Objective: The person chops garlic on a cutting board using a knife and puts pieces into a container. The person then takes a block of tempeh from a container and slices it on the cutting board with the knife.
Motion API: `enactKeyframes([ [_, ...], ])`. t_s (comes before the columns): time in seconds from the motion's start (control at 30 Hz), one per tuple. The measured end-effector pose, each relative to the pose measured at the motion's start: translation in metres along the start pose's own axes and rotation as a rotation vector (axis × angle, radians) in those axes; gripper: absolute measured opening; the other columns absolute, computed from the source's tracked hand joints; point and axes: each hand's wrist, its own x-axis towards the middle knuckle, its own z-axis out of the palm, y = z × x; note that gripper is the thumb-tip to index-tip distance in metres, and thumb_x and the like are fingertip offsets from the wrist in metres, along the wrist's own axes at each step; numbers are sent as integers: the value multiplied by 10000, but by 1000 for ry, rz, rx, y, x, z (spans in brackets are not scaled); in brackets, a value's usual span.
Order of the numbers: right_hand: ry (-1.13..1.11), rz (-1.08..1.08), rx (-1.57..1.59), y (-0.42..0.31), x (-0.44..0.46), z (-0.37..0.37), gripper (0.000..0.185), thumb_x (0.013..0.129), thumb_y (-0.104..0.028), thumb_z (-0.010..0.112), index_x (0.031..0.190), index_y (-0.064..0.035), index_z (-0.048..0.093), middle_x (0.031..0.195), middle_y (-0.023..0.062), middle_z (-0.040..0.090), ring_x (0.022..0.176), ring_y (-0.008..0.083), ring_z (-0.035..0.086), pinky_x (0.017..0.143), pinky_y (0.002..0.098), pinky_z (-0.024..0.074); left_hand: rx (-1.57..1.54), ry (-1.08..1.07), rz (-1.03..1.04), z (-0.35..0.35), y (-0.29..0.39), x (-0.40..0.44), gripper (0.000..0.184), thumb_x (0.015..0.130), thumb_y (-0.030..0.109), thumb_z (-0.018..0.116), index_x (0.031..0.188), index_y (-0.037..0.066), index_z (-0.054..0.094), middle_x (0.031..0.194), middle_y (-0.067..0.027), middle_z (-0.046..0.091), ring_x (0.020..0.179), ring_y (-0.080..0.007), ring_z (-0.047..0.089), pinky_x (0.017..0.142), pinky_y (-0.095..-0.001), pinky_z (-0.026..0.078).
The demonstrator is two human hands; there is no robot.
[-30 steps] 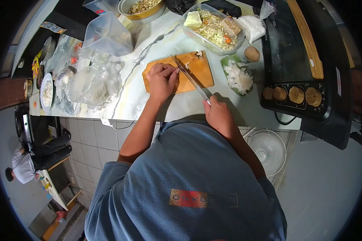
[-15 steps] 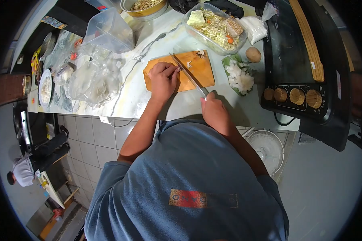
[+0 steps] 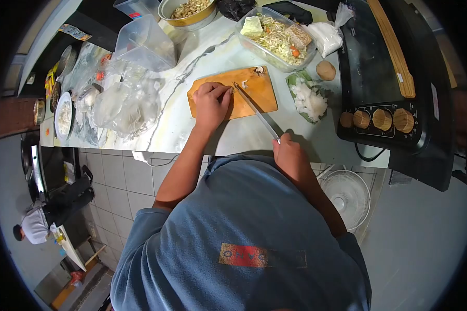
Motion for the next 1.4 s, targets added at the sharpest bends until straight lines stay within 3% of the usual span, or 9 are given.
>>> enactKeyframes([
  [0.37,0,11,25,-10,-2,-16,346,1038,-321,524,1021,24,550,868,304,686,878,510,670,785,580,538,45,-47,70,-18,-4,2,229,840,166,699,1056,135,771,988,-51,699,1049,-270,605,953,-424,389],
  [0.6,-41,6,55,-18,6,-16,350,1043,-327,509,1038,20,554,894,302,689,901,499,670,817,581,527,116,-70,117,-20,1,3,219,833,193,709,1032,124,770,1026,-39,700,1094,-274,588,972,-442,364],
  [1.0,-28,-23,16,-15,15,-17,361,1042,-346,505,1040,10,562,891,286,694,889,494,672,810,577,524,127,-82,-97,-18,3,8,95,870,167,724,944,117,753,975,-53,695,1068,-278,595,929,-461,367],
  [1.07,-17,-37,18,-13,16,-16,363,1042,-349,508,1032,9,563,888,284,694,886,495,671,804,577,524,151,1,-57,-18,3,8,86,876,142,720,955,110,731,961,-54,701,1041,-277,606,911,-442,373],
  [1.4,-27,-15,61,-16,15,-23,364,1047,-351,499,1032,8,560,883,288,691,887,498,665,796,578,522,142,-85,176,-21,9,18,92,876,117,720,958,127,760,950,-36,716,983,-242,632,853,-411,402],
])
